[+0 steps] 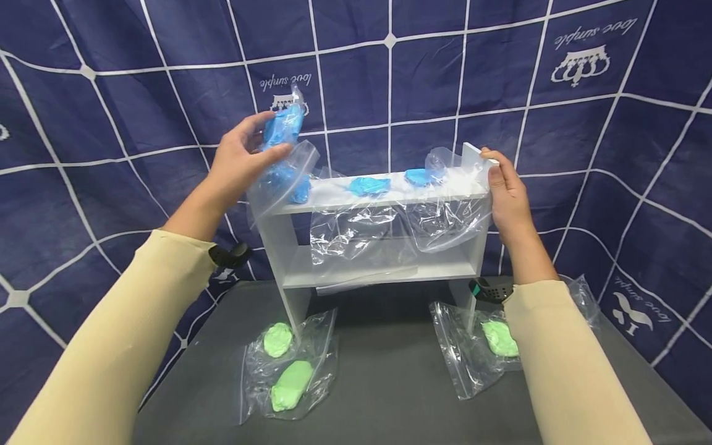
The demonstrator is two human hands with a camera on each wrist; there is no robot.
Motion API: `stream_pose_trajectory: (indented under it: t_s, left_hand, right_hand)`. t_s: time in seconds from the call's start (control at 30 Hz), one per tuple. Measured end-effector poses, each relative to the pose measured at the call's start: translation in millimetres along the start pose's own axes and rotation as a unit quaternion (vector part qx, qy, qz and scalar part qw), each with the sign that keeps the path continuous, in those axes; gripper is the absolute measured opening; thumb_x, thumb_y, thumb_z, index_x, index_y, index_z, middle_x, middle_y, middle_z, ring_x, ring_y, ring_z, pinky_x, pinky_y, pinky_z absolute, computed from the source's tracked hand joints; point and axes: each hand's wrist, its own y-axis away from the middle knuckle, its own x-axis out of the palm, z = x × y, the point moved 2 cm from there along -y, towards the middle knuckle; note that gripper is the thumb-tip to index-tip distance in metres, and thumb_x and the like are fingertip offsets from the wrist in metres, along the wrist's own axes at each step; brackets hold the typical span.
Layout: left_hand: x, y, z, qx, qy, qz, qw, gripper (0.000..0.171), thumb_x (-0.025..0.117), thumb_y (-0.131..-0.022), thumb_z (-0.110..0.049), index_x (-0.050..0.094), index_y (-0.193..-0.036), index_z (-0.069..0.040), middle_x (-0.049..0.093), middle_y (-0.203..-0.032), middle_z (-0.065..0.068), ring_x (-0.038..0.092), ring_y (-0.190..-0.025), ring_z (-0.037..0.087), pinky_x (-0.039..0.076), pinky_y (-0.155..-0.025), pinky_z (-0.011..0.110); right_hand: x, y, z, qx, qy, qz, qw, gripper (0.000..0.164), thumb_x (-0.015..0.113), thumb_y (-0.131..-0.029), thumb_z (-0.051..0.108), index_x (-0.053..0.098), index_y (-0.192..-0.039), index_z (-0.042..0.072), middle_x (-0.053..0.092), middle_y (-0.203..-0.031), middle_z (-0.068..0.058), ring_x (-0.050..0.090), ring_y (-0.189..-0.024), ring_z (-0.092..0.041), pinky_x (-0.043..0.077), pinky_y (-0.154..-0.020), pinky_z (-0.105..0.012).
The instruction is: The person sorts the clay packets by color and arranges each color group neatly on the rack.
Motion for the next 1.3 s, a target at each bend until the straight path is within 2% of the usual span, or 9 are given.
stream_pose_trajectory:
  t_s: [0.2,0.37,0.53,0.83,1.0,1.3]
  left_hand:
    - [29.5,-19.7,-11.1,-0.020,-0.073,0.015,0.9970,0.080,0.075,-0.084,-0.053,0.038,-0.153,-0.033,0.045,-0.155,-0.003,0.051,-0.128,0.014,0.044,-0.110,0.033]
    - [49.7,-29.8,-11.9,-0.025,-0.120,0.030,0.9920,0.083,0.072,-0.084,-0.056,0.037,-0.154,-0.028,0.043,-0.157,-0.002,0.046,-0.139,0.017,0.038,-0.116,0.036]
    - [64.7,-33.4,-8.0,-0.038,-0.159,0.050,0.9853,0.085,0.070,-0.085,-0.059,0.034,-0.155,-0.025,0.037,-0.161,-0.002,0.035,-0.149,0.020,0.030,-0.122,0.037]
    - [75.7,-33.5,-4.1,-0.055,-0.143,0.059,0.9865,0.083,0.070,-0.085,-0.059,0.037,-0.154,-0.026,0.040,-0.160,-0.001,0.037,-0.148,0.022,0.032,-0.121,0.040]
    - [83.3,-33.0,-3.8,-0.052,-0.126,0.061,0.9887,0.083,0.072,-0.085,-0.057,0.039,-0.153,-0.024,0.043,-0.158,0.000,0.039,-0.146,0.023,0.034,-0.120,0.040]
    - [99.7,-30.4,-3.7,-0.052,-0.109,0.064,0.9906,0.082,0.072,-0.085,-0.056,0.039,-0.153,-0.023,0.043,-0.158,0.002,0.040,-0.146,0.023,0.034,-0.119,0.041]
  right_hand:
    - [-1,0,1,-0.001,0.001,-0.003,1.000,0.038,0.042,-0.104,0.035,0.058,-0.136,0.024,0.040,-0.160,0.001,0.031,-0.147,-0.008,0.024,-0.115,-0.011]
    - [-1,-1,-1,-0.004,-0.003,-0.001,1.000,0.038,0.043,-0.104,0.034,0.058,-0.137,0.023,0.040,-0.160,0.000,0.032,-0.146,-0.008,0.026,-0.112,-0.010]
    - [-1,0,-2,-0.001,0.005,-0.001,1.000,0.039,0.041,-0.104,0.035,0.056,-0.138,0.024,0.038,-0.161,0.000,0.033,-0.145,-0.008,0.028,-0.108,-0.008]
    - [-1,-2,-2,0.000,0.022,-0.001,1.000,0.040,0.040,-0.105,0.036,0.055,-0.140,0.025,0.038,-0.161,0.000,0.034,-0.145,-0.008,0.029,-0.107,-0.007]
    - [0,-2,-1,-0.003,0.029,-0.003,1.000,0.041,0.039,-0.105,0.035,0.054,-0.141,0.023,0.037,-0.161,-0.001,0.033,-0.145,-0.008,0.028,-0.109,-0.008]
    - [2,2,2,-0.004,0.009,-0.005,1.000,0.039,0.040,-0.105,0.033,0.056,-0.138,0.021,0.038,-0.161,-0.003,0.034,-0.145,-0.008,0.028,-0.109,-0.009]
